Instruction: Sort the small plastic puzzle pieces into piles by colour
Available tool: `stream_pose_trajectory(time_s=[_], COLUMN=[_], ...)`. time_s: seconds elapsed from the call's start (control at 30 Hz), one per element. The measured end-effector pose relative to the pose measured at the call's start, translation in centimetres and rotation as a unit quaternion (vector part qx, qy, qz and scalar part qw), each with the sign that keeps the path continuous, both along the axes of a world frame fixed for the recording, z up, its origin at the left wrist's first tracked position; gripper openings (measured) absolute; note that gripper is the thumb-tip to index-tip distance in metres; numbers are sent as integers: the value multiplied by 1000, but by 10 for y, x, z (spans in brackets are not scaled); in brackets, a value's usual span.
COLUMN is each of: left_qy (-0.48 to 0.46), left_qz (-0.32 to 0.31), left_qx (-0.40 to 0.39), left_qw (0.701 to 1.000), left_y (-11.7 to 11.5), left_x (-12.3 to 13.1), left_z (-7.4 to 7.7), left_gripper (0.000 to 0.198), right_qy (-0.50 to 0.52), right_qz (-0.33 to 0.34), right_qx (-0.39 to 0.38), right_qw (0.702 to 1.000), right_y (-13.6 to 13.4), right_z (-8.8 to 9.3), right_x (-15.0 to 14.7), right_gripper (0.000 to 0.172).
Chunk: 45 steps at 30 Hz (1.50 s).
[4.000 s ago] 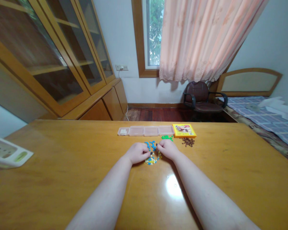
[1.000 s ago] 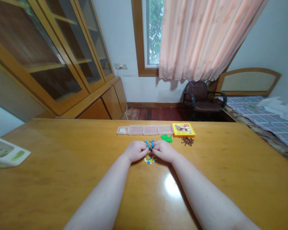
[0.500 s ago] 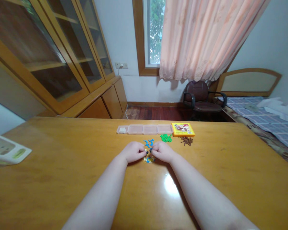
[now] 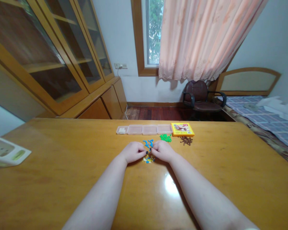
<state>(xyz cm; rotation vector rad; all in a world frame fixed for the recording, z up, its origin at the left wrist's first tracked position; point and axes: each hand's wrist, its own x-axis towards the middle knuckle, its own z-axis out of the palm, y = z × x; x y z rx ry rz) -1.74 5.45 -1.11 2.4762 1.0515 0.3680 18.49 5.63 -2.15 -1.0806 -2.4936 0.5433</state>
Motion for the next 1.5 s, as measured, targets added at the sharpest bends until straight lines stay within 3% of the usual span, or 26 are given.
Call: stream_pose_trajectory(time_s=[0.23, 0.37, 0.6, 0.83, 1.1, 1.37, 1.5], left_qy=[35, 34, 3, 4, 3, 20, 31], left_qz=[9, 15, -12, -18, 1, 30, 43], left_qx=[7, 5, -8, -29, -29, -23, -10], left_qw=[999, 999, 1000, 999, 1000, 999, 999], left_y=[0, 0, -4, -3, 1, 2, 3], left_x=[0, 0, 2, 4, 2, 1, 0], left_z=[0, 2, 6, 2, -4, -6, -6], left_gripper=[34, 33, 32, 30, 32, 32, 32], right_qy=[23, 2, -1, 27, 44, 12, -21], right_qz=[71, 58, -22, 23, 76, 64, 19], right_qx=[-37, -11, 22, -51, -69, -48, -13], right_qw=[997, 998, 1000, 998, 994, 997, 1000], right_y=[-2, -3, 0, -4, -5, -7, -4], right_z=[0, 1, 0, -2, -3, 1, 2], right_x=[0, -1, 0, -3, -6, -6, -3], right_gripper=[30, 29, 32, 27, 28, 30, 30])
